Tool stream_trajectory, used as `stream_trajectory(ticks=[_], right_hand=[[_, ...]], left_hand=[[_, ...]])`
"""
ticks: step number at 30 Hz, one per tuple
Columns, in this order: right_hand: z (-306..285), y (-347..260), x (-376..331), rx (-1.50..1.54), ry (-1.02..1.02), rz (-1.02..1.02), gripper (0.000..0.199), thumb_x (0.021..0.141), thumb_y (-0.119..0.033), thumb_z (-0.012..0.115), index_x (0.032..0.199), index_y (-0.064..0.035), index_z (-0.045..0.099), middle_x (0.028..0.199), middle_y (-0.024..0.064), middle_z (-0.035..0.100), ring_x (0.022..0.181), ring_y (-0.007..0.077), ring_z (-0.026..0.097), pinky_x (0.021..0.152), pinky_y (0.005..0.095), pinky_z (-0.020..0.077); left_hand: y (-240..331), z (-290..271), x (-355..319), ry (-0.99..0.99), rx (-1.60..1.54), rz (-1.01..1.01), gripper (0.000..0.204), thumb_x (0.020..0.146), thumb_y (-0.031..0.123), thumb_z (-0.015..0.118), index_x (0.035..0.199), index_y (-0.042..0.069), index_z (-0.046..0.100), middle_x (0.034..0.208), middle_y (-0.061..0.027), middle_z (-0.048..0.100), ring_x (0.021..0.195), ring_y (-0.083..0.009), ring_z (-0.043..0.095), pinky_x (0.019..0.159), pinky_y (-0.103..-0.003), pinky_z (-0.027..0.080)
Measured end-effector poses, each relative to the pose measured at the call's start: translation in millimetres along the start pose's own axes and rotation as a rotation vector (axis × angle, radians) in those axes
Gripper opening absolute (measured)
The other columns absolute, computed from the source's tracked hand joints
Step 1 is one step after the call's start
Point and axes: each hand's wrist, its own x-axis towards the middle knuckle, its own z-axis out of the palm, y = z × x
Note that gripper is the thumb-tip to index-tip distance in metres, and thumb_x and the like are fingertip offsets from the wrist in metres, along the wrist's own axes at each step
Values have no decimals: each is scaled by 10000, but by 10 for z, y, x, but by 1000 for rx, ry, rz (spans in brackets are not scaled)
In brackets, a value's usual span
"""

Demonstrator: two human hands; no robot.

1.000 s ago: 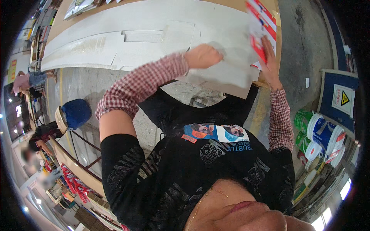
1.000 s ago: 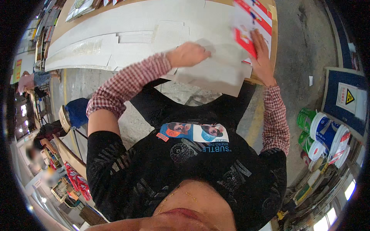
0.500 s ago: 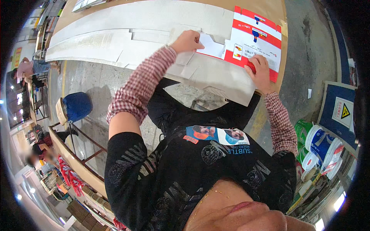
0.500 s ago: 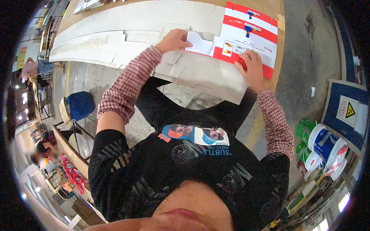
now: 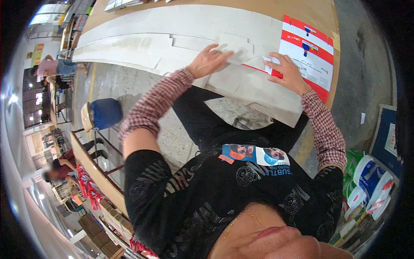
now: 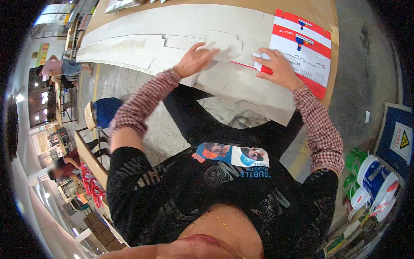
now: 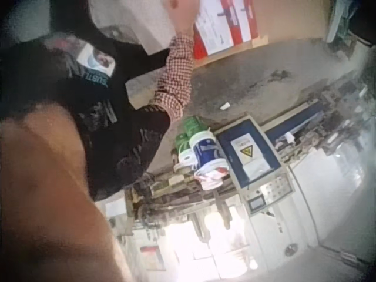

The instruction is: Preparing, folding, and inserting white sheets of material into red and white envelopes or packages at a workstation.

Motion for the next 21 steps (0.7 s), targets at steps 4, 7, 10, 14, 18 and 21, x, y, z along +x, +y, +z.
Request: stream_trajectory(ticks=[4,7,10,14,18,21], right_hand=[[6,2,-2,22,-5,33,493,769,-399,642,1175,-124,595,1312,98,419,1100,276,426,963,369,369],[13,18,-30,4,14,21,497,764,-394,646,1177,-121,593,1314,99,418,1102,275,425,960,369,371],[59,91,-37,-17,68,-37,501,761,-385,658,1180,-119,592,1314,96,420,1096,270,426,960,367,373],[55,57,-15,37,55,8,510,737,-367,692,1175,-122,598,1310,98,422,1111,270,420,962,372,374],[66,21,-25,21,59,47,502,738,-359,695,1172,-124,600,1308,97,424,1112,268,419,968,372,375],[40,9,-27,51,37,54,507,740,-362,695,1182,-134,594,1309,95,422,1114,268,421,972,375,376]], left_hand=[[379,225,197,465,-237,-699,537,815,156,623,1289,51,393,1103,-142,530,969,-260,538,957,-408,352],[642,476,290,846,-464,-1125,669,767,124,701,1298,-21,322,1172,-196,450,922,-266,551,827,-357,450],[774,378,519,1219,-1461,-1403,511,803,94,669,1216,-42,401,916,-131,573,626,-164,585,540,-223,490],[590,233,537,1025,-1548,-1508,154,779,48,654,839,7,518,604,-58,531,481,-134,530,449,-230,454],[515,340,375,1064,-1252,-1316,151,726,-15,583,789,33,454,675,-55,511,508,-130,503,438,-242,417],[577,394,322,1116,-1309,-1338,226,736,-2,600,886,20,432,794,-74,521,598,-140,533,530,-262,470]])
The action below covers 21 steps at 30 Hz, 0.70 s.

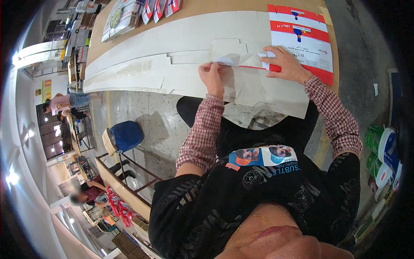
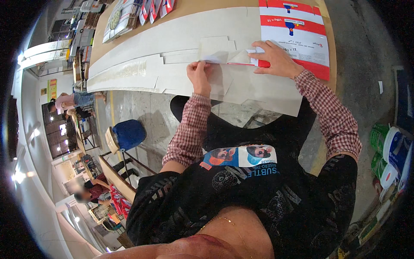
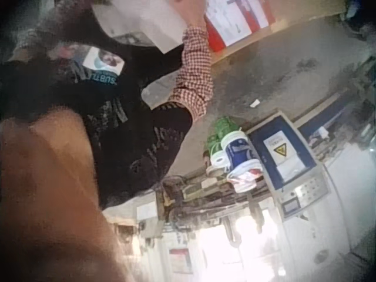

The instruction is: Preparing, folding, and inserting white sheets of material into red and white envelopes or packages at a workstation.

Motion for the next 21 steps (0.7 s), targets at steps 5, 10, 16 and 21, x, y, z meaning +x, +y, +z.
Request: stream_trajectory(ticks=[5,10,16,21], right_hand=[[27,39,-9,-11,-22,-15,506,740,-366,691,1183,-142,593,1306,90,420,1138,274,417,977,378,374],[19,69,-6,-50,-2,2,525,722,-312,703,1198,-132,576,1316,95,405,1156,281,410,973,387,377],[-61,1,17,45,-90,-15,529,662,-297,748,1137,-115,603,1306,123,407,1178,305,397,982,400,373],[120,102,-90,-88,60,-14,665,686,-162,718,1290,-79,451,1363,123,365,1279,299,306,1058,407,277]], left_hand=[[143,60,-231,-99,-148,-253,432,798,64,646,1142,-23,400,962,-128,562,754,-190,603,647,-307,530],[178,212,-86,-104,-31,-244,213,761,31,624,930,-17,503,950,-126,557,753,-193,600,646,-297,520],[39,478,-158,-586,621,868,338,674,90,646,964,-5,501,1090,-173,511,1103,-342,467,944,-497,364],[-107,580,120,-1111,968,1138,900,778,642,467,1375,-1,265,1459,-193,206,1357,-371,162,1080,-520,99]])
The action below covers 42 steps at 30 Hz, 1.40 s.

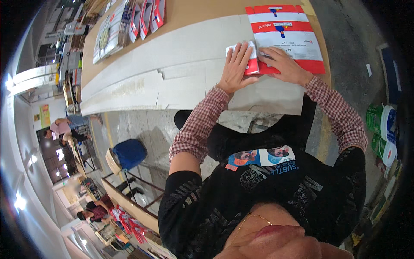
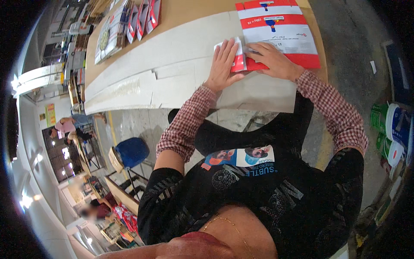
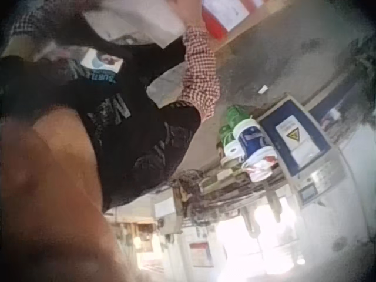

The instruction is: Preparing, folding, and inserting white sheets of material into red and white envelopes or packages at a workstation.

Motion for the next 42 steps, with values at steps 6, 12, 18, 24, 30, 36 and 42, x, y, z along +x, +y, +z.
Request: stream_trajectory(ticks=[6,12,18,24,30,36,42], right_hand=[[-30,68,-79,29,100,152,735,688,-193,735,1333,-80,403,1418,91,317,1341,240,231,1098,380,231],[56,78,-105,107,1,201,840,688,-287,749,1372,-47,324,1428,110,295,1351,240,210,1109,378,208],[168,138,-193,43,-15,165,827,690,-342,742,1345,-15,359,1437,114,278,1355,247,197,1118,383,189],[154,133,-190,36,20,131,744,734,-348,709,1330,-31,398,1445,90,290,1364,238,186,1117,404,180],[-342,183,-628,-188,278,449,391,822,-276,643,1135,-44,601,1297,115,488,1236,254,409,1039,368,309],[-695,156,-1274,1272,887,1055,341,868,-222,615,1154,-47,551,1121,64,548,983,143,547,832,255,444],[-604,227,-1335,1181,1041,1154,321,867,-219,617,1148,-83,541,1037,29,544,944,129,522,808,277,442]], left_hand=[[15,74,54,-55,0,-29,866,830,643,348,1384,-16,248,1459,-188,214,1362,-357,156,1076,-529,107],[-21,144,86,-155,185,-43,785,856,551,427,1371,-20,268,1446,-193,236,1348,-356,192,1051,-562,144],[130,263,196,-166,260,-133,660,882,452,460,1374,45,296,1429,-228,241,1331,-394,206,993,-637,173],[225,512,350,-8,327,-366,454,900,342,462,1329,201,423,1408,-200,302,1314,-404,234,983,-646,187],[191,534,282,130,207,-408,362,901,279,471,1255,224,523,1396,-161,349,1305,-407,254,1010,-628,159],[254,453,288,204,5,-416,392,837,57,500,1180,223,588,1410,-131,352,1317,-406,243,1044,-601,125],[206,429,288,172,-55,-385,416,774,9,509,1108,219,640,1372,-75,421,1312,-399,259,1052,-597,105]])
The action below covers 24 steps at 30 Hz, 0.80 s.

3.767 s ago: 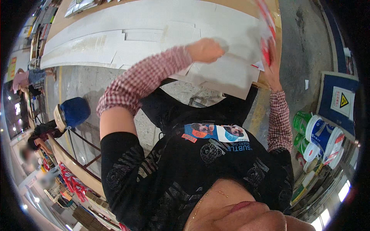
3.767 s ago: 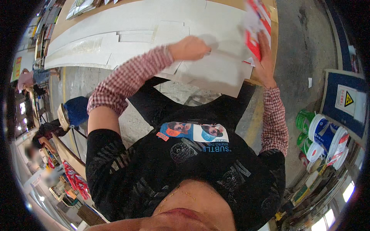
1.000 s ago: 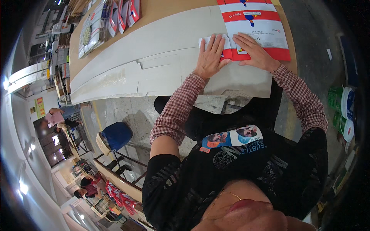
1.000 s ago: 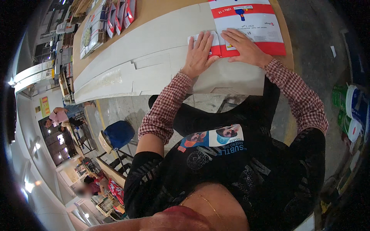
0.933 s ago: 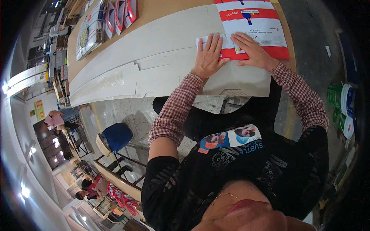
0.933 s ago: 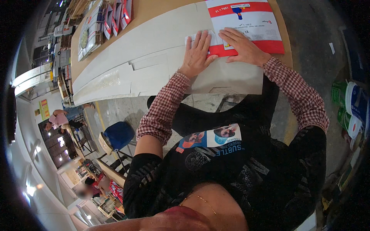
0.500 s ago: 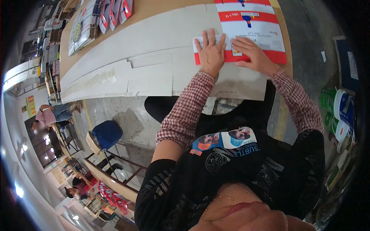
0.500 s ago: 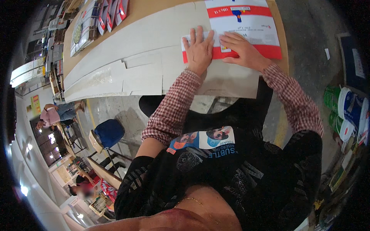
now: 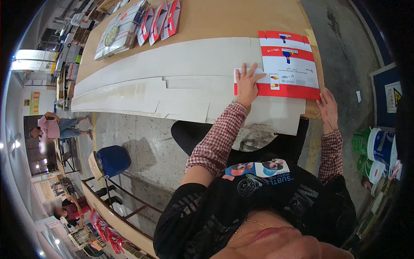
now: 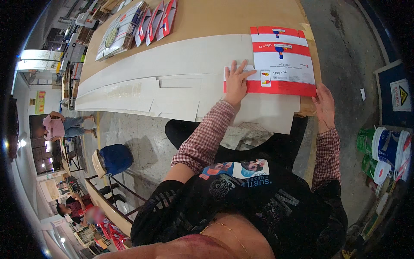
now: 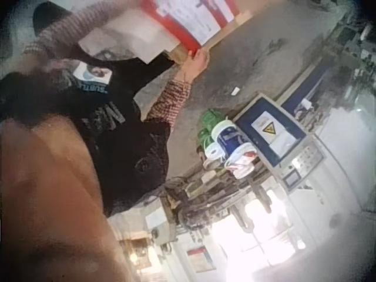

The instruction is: Preparing, folding, and inserting white sheets of material into red and white envelopes or packages at a workstation.

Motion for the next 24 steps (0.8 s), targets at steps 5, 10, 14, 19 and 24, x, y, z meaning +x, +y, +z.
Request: stream_trajectory(ticks=[5,10,14,19,24], right_hand=[[-85,-101,57,411,14,188,295,865,-223,617,1125,-100,550,1026,36,530,974,157,500,837,310,422],[299,65,-156,638,63,305,349,844,-204,638,1149,-76,525,1041,57,545,975,185,512,861,353,430],[1275,440,-559,324,-339,145,433,869,-59,566,1279,-52,424,1218,93,517,1130,220,492,902,408,462],[1997,428,-273,-26,-498,-330,458,888,-49,519,1317,-50,359,1301,89,430,1132,173,484,908,346,455],[2202,-659,937,-251,-830,-228,462,877,-96,553,1294,-22,368,1199,92,523,1063,152,535,868,286,464]], left_hand=[[46,12,-26,-18,77,80,418,765,52,536,1139,218,622,1352,-53,446,1312,-400,256,1046,-613,108],[1,-4,-26,-54,52,121,410,786,116,521,1185,188,584,1358,-77,438,1310,-435,233,1038,-634,110],[-62,4,58,-106,-167,-35,497,868,104,452,1356,183,405,1418,-100,360,1347,-379,197,1073,-559,90],[476,-367,275,293,-1118,-120,608,926,106,402,1445,61,87,1445,-128,301,1384,-217,104,1105,-309,107],[161,-764,-153,215,-556,-107,385,886,159,506,1241,23,454,1184,-218,476,1117,-323,447,931,-375,359]])
